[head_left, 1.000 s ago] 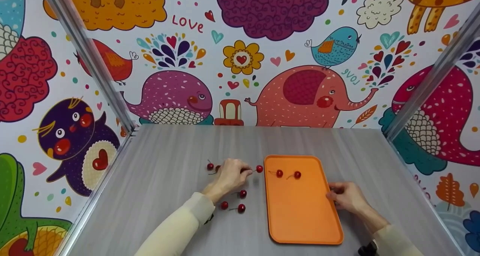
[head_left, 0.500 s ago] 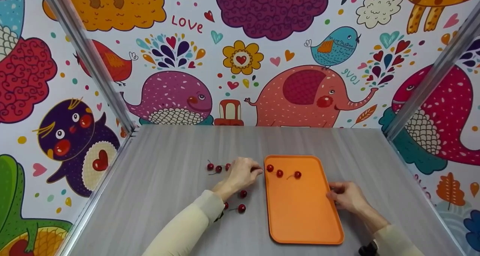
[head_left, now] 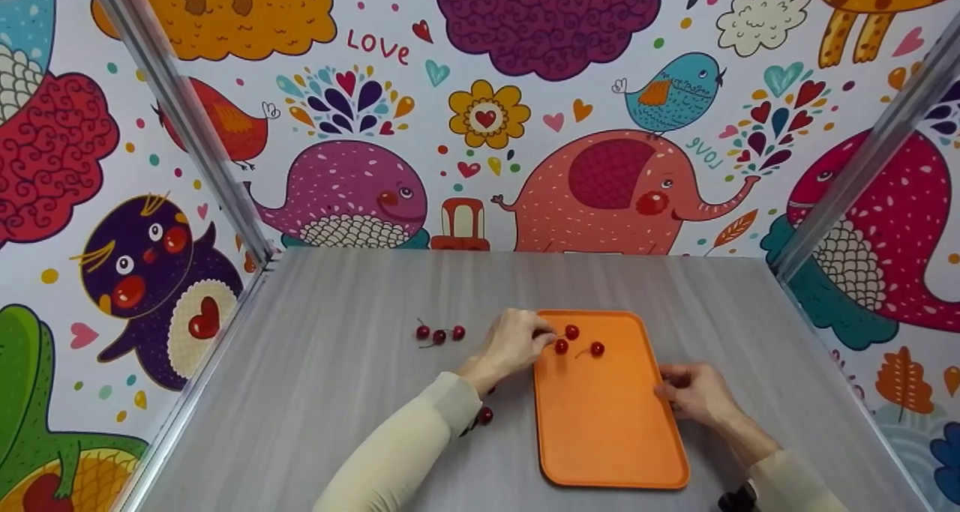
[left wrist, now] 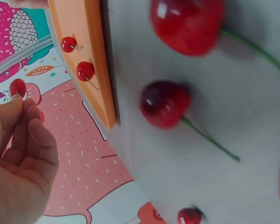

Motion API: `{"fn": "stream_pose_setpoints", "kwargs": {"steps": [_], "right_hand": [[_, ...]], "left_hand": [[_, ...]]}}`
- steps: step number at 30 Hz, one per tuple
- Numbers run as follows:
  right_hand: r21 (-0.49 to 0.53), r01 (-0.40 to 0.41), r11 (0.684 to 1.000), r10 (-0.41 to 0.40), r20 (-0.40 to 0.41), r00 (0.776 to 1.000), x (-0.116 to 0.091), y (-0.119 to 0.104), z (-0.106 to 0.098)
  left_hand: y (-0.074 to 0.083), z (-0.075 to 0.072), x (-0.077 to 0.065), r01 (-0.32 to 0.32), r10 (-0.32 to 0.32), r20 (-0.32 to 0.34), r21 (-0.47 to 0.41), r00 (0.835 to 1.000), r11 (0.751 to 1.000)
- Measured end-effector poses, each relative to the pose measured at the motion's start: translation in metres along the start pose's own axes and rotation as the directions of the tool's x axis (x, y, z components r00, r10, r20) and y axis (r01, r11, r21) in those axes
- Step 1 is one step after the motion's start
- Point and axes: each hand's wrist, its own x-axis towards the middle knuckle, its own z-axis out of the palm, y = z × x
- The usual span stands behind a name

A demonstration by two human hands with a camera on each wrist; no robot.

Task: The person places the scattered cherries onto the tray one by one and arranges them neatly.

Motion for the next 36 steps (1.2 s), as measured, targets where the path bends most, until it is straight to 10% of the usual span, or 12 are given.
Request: {"fn": "stream_pose_setpoints", "kwargs": {"steps": [24, 36], "right_hand": [[0.007, 0.012, 1.0, -0.012, -0.013, 1.0, 0.001, 0.001, 0.0], [-0.008, -0.004, 1.0, 0.004, -0.011, 1.0, 0.001, 0.0, 0.001]], "left_hand": [[0.036, 0.043, 0.025, 0.01, -0.01, 0.018, -0.001, 1.0, 1.0], [0.046, 0.062, 0.036, 0.161, -0.159, 0.111, -0.018, 0.981, 0.987]]}}
